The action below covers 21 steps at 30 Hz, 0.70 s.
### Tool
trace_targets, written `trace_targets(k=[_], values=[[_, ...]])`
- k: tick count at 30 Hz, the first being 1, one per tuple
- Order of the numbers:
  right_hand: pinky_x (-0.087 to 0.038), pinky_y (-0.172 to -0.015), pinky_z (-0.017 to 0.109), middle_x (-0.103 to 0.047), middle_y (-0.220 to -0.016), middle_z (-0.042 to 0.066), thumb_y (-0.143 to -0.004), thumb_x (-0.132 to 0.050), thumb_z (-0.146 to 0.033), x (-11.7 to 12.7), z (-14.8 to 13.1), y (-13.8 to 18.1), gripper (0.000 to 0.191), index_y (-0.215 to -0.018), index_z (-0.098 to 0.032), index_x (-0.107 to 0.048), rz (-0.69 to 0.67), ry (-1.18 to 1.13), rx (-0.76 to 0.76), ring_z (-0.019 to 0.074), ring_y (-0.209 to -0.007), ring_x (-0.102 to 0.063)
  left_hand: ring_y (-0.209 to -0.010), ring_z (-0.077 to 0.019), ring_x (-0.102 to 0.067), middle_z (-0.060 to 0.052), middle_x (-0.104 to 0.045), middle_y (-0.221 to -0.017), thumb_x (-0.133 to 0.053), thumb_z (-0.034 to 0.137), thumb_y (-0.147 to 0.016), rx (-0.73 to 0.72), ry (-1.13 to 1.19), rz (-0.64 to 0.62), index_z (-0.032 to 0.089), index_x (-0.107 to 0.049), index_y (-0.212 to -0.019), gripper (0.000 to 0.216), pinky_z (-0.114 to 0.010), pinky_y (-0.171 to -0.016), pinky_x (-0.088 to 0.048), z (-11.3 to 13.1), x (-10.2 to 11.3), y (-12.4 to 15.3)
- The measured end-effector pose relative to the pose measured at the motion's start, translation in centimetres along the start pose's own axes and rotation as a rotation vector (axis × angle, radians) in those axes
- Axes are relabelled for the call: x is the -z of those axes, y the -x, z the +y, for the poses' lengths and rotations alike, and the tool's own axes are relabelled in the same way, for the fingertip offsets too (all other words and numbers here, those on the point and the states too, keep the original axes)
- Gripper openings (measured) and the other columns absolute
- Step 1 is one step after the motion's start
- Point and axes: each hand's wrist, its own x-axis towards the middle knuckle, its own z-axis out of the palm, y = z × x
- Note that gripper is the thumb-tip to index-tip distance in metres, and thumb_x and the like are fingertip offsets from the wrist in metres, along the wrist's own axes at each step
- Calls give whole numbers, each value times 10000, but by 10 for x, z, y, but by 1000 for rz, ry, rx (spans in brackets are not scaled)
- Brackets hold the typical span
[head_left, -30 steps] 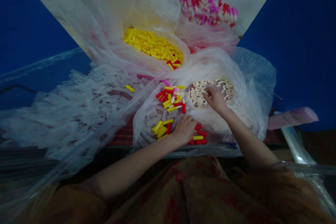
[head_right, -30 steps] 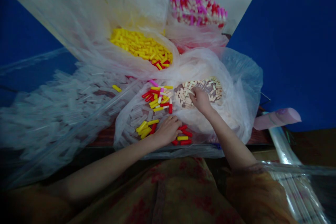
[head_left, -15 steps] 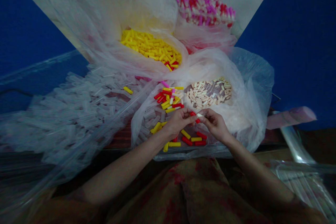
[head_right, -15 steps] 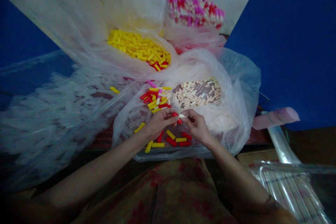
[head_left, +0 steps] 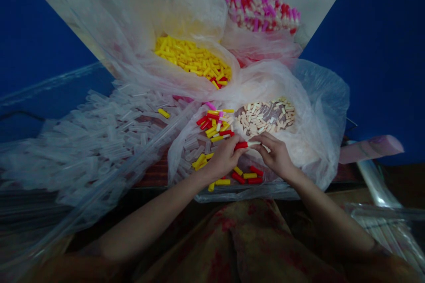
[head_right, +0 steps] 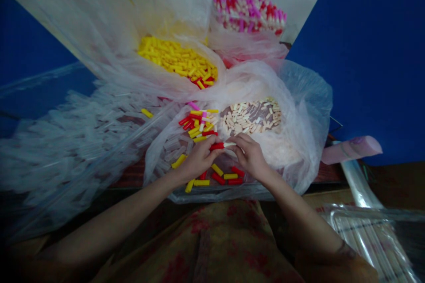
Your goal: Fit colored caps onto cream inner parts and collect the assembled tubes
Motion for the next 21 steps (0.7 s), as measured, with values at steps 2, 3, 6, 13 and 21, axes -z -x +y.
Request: trace_targets(k=[2, 3, 6, 13, 21], values=[[-488, -752, 292, -654, -926, 69, -910, -512, -127, 1, 1, 0, 202, -1030, -202, -657, -54, 23, 61, 176, -873, -609, -766, -166, -544, -20, -593, -805, -502, 239, -880, -2, -60, -34, 172, -517, -854, 74, -278, -697, -381, 1, 2, 2], [-491, -758, 294, -659, -936, 71, -908, -509, -119, 2, 1, 0, 215, -1040, -203, -657, -72, 24, 80, 176, -880, -612, -751, -165, -541, -17, -588, -787, -501, 229, -878, 2, -91, -43, 172, -513, -850, 65, -274, -681, -372, 2, 2, 3], [-500, -746, 279, -672, -931, 67, -900, -515, -103, 1, 1, 1, 220, -1030, -202, -663, -65, -9, 80, 164, -867, -631, -743, -171, -544, -14, -577, -759, -505, 212, -868, 13, -167, -38, 177, -494, -840, 46, -270, -662, -366, 1, 2, 6], [-503, -703, 275, -688, -860, 53, -906, -515, -155, -10, 2, 2, 184, -978, -202, -678, -52, -26, 36, 159, -795, -646, -751, -185, -579, -20, -583, -761, -452, 157, -859, 12, -262, -3, 191, -458, -843, 38, -282, -669, -397, -3, -5, 11], [-497, -731, 282, -702, -875, 64, -915, -520, -220, -23, 14, 1, 190, -972, -196, -699, -68, -57, -32, 171, -818, -650, -809, -213, -617, -61, -621, -824, -461, 141, -879, 67, -403, -91, 177, -462, -894, 39, -289, -674, -420, -7, -4, 4]])
